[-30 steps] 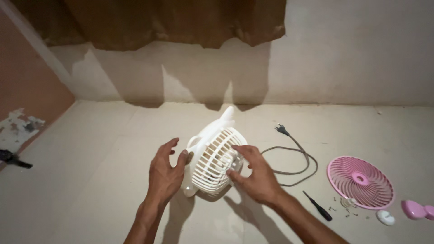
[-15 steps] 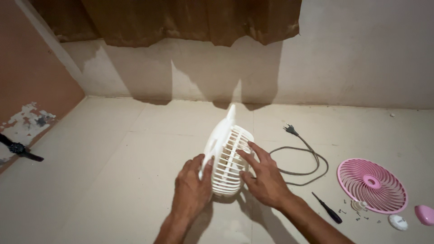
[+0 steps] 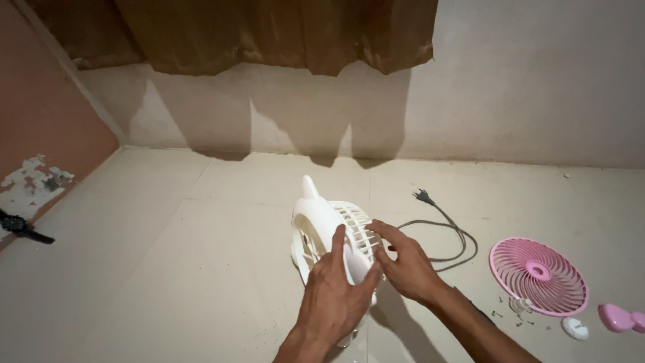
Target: The person disassembles a white Hello Kitty-shaped electric fan on the floor. They remove the front grille, unscrew and detach the fan blade, and then use a screwdriver to remove screws from the rear housing, separating the fan into its main components.
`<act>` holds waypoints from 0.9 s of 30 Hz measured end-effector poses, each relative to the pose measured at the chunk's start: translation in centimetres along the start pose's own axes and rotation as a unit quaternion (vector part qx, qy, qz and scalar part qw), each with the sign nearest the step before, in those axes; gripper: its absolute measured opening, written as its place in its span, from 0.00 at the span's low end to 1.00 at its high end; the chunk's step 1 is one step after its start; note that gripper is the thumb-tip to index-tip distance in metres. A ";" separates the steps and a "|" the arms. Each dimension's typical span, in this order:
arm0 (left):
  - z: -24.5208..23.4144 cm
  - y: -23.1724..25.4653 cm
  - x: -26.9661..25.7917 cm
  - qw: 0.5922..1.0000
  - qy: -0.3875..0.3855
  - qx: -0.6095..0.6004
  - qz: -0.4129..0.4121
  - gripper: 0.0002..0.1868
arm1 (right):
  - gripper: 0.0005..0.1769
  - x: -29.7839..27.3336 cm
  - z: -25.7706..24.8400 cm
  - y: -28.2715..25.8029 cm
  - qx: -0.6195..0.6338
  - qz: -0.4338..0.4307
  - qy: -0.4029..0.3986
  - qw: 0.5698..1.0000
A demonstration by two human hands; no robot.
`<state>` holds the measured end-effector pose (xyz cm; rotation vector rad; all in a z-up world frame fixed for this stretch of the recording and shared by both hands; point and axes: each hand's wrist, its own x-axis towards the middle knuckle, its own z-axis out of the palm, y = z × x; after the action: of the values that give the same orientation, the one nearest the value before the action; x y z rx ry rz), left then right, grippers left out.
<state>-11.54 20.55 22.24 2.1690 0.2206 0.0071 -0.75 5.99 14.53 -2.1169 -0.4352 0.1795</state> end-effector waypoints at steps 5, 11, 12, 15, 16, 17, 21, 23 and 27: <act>1.1 0.2 0.3 0.999 0.007 -0.029 0.046 0.50 | 0.26 0.0 -0.2 1.0 0.046 -0.004 0.008 0.999; 3.8 0.5 1.1 0.999 0.016 -0.027 0.039 0.52 | 0.25 0.8 -1.3 2.7 0.060 0.007 0.016 0.998; 4.3 0.6 1.2 0.999 0.019 -0.021 0.040 0.53 | 0.25 0.9 -1.7 3.0 0.056 0.022 0.021 0.998; 5.7 1.1 1.7 0.997 0.042 -0.017 0.066 0.54 | 0.22 1.3 -2.5 3.4 0.085 0.029 0.036 0.995; 6.0 1.2 1.8 0.996 0.050 -0.018 0.076 0.55 | 0.22 1.4 -2.9 3.5 0.101 0.026 0.041 0.994; 6.1 1.2 1.9 0.995 0.054 -0.035 0.079 0.54 | 0.22 1.4 -3.4 3.6 0.100 0.019 0.039 0.994; 6.3 2.0 3.0 0.995 0.051 -0.087 0.020 0.53 | 0.22 1.6 -5.4 3.9 0.049 0.048 0.049 0.996; 6.6 2.4 3.3 0.992 0.063 -0.112 -0.007 0.52 | 0.20 1.4 -6.1 4.2 0.051 0.077 0.062 0.994; 8.0 3.2 4.3 0.979 0.146 -0.137 0.035 0.50 | 0.19 -0.1 -6.0 6.0 0.118 0.086 0.093 0.985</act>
<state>-6.16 12.98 19.93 1.8919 0.2928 0.3773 2.31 -1.78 12.82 -1.9160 -0.1141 0.1246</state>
